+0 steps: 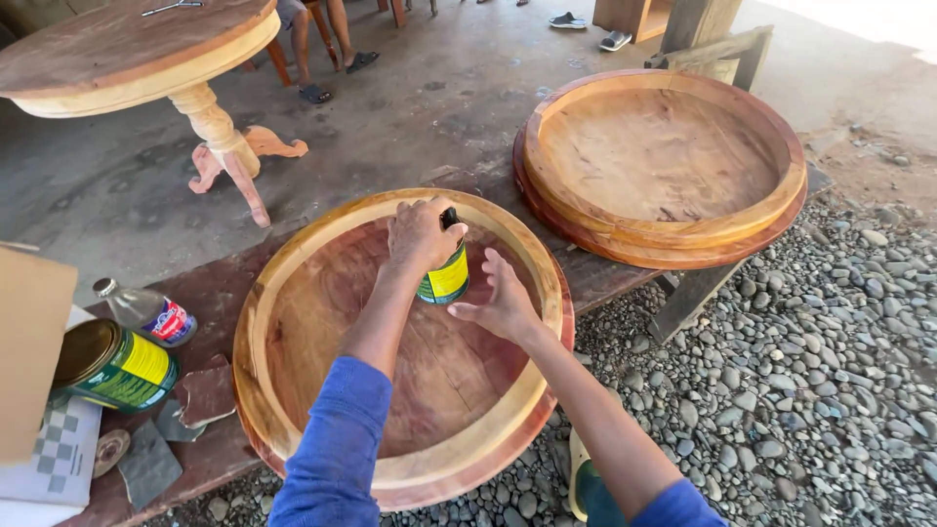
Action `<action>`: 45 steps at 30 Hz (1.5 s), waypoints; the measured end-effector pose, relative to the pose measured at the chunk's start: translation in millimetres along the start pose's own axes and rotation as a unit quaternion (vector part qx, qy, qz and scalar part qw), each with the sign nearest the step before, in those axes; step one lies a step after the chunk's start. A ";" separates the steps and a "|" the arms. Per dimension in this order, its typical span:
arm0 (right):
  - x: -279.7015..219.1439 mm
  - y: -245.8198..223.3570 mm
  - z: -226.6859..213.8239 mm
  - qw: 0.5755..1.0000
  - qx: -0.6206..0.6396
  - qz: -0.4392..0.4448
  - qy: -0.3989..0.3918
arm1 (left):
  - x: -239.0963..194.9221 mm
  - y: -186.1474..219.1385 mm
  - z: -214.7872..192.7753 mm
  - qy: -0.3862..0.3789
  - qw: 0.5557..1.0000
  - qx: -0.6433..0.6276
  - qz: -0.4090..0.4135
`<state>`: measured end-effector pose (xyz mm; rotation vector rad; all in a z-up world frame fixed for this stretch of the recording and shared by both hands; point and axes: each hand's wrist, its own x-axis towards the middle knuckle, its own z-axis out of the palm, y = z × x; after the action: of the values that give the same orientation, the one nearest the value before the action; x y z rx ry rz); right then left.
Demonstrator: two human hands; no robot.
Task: The person applies varnish to a large, round wooden bowl using a brush. They dip the brush into a can of varnish and spread it evenly across the bowl's surface. The person then flips the bowl over to varnish the other side.
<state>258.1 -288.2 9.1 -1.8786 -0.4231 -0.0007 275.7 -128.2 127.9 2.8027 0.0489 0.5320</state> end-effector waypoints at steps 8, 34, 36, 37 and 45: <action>55.4 0.9 42.4 0.999 -0.010 -0.038 0.014 | 0.6 -11.3 -11.1 -0.075 0.997 -0.002 -0.024; -39.0 -68.5 76.7 1.000 0.006 -0.008 0.004 | -89.2 -34.7 -91.9 -0.044 0.952 -0.284 -0.104; -41.7 -73.3 74.8 1.000 0.005 -0.005 0.004 | -86.0 -39.2 -83.1 -0.003 0.959 -0.281 -0.048; -42.6 -75.1 73.5 1.000 0.002 -0.001 0.002 | -84.1 -41.5 -78.0 0.038 0.960 -0.277 0.006; -45.7 -79.8 71.5 1.000 -0.003 0.002 0.010 | -79.8 -42.3 -66.3 0.129 0.956 -0.263 0.001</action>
<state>177.7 -213.4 47.9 -1.8841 -0.4075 -0.0181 178.2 -76.5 146.6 2.2062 -0.0382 0.7780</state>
